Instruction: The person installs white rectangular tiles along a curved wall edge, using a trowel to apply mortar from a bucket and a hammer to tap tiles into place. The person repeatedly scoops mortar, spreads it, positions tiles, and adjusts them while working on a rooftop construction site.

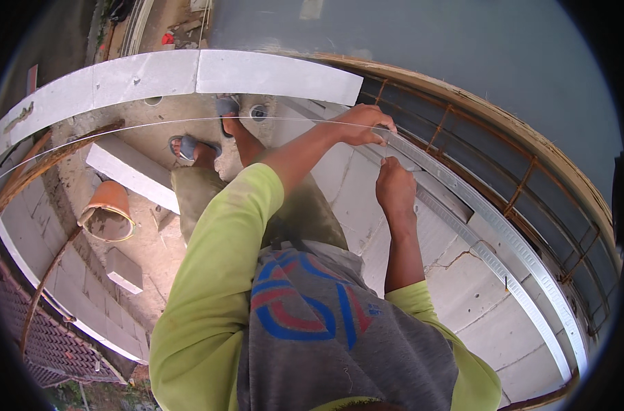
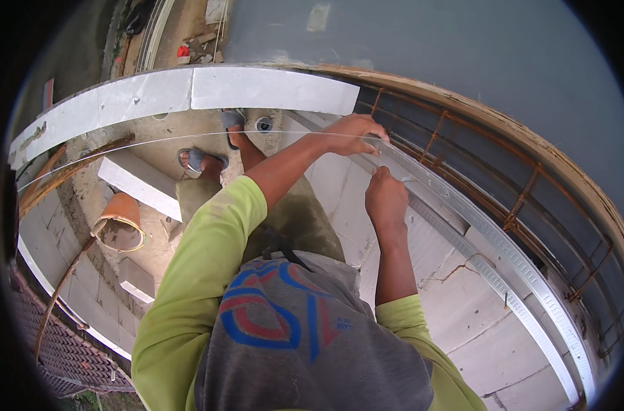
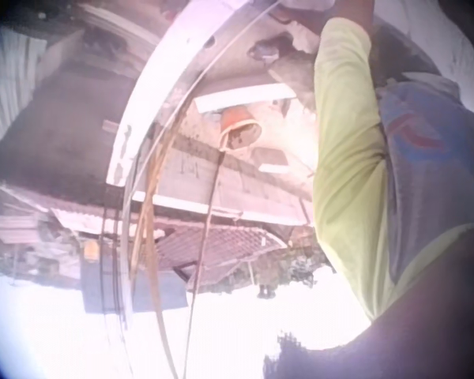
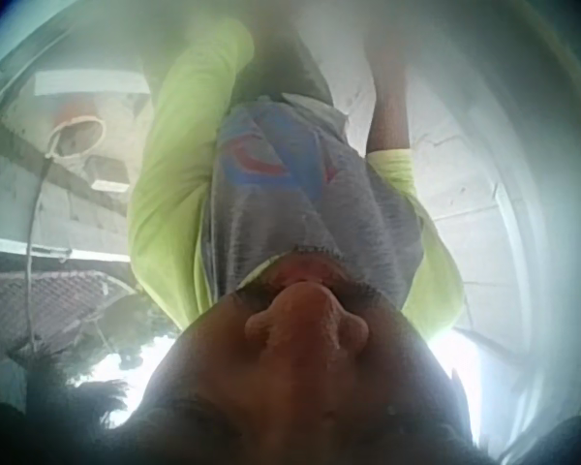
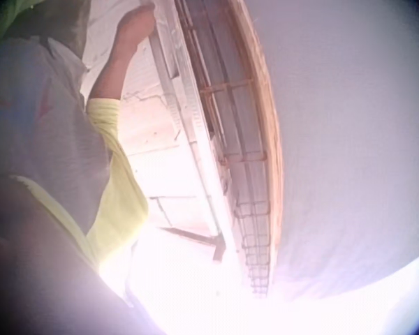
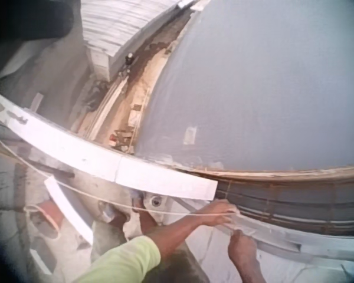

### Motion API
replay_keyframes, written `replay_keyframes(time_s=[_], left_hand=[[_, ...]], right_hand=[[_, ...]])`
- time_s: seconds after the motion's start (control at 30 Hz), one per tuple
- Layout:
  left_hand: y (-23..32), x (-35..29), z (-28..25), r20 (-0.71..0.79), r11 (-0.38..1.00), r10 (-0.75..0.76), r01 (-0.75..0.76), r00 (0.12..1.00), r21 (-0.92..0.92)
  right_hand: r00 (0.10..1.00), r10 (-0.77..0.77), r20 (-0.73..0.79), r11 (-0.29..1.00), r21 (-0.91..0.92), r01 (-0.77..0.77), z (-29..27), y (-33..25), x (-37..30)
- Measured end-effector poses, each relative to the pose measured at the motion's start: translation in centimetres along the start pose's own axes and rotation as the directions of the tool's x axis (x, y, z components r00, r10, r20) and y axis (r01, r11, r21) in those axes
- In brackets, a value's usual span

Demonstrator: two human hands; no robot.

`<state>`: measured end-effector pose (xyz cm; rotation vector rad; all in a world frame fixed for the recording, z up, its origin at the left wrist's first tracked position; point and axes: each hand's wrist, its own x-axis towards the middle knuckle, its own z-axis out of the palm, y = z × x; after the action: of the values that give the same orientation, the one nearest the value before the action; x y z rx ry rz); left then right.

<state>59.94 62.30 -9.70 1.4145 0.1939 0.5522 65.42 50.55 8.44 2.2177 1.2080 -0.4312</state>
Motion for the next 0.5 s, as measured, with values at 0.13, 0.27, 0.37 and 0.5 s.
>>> replay_keyframes(time_s=[0.13, 0.27, 0.37, 0.5], left_hand=[[-0.6, -0.2, 0.6, -0.118, 0.999, 0.034, -0.037, 0.992, -0.029], [-1.1, -1.0, 2.2, -0.290, 0.998, 0.050, -0.040, 0.956, 0.040], [-0.5, -1.6, 3.3, -0.383, 0.996, 0.077, -0.053, 0.920, 0.074], [0.2, -2.5, 5.1, -0.509, 0.988, 0.085, -0.008, 0.856, 0.151]], right_hand=[[0.996, -0.082, 0.028, 0.959, -0.270, 0.086, -5.4, -3.5, 1.6], [0.980, -0.174, 0.094, 0.896, -0.398, 0.197, -9.3, -4.7, 7.0], [0.968, -0.138, 0.208, 0.879, -0.425, 0.217, -9.0, -3.3, 10.8], [0.974, -0.039, 0.221, 0.916, -0.382, 0.123, -9.8, -2.8, 11.9]])
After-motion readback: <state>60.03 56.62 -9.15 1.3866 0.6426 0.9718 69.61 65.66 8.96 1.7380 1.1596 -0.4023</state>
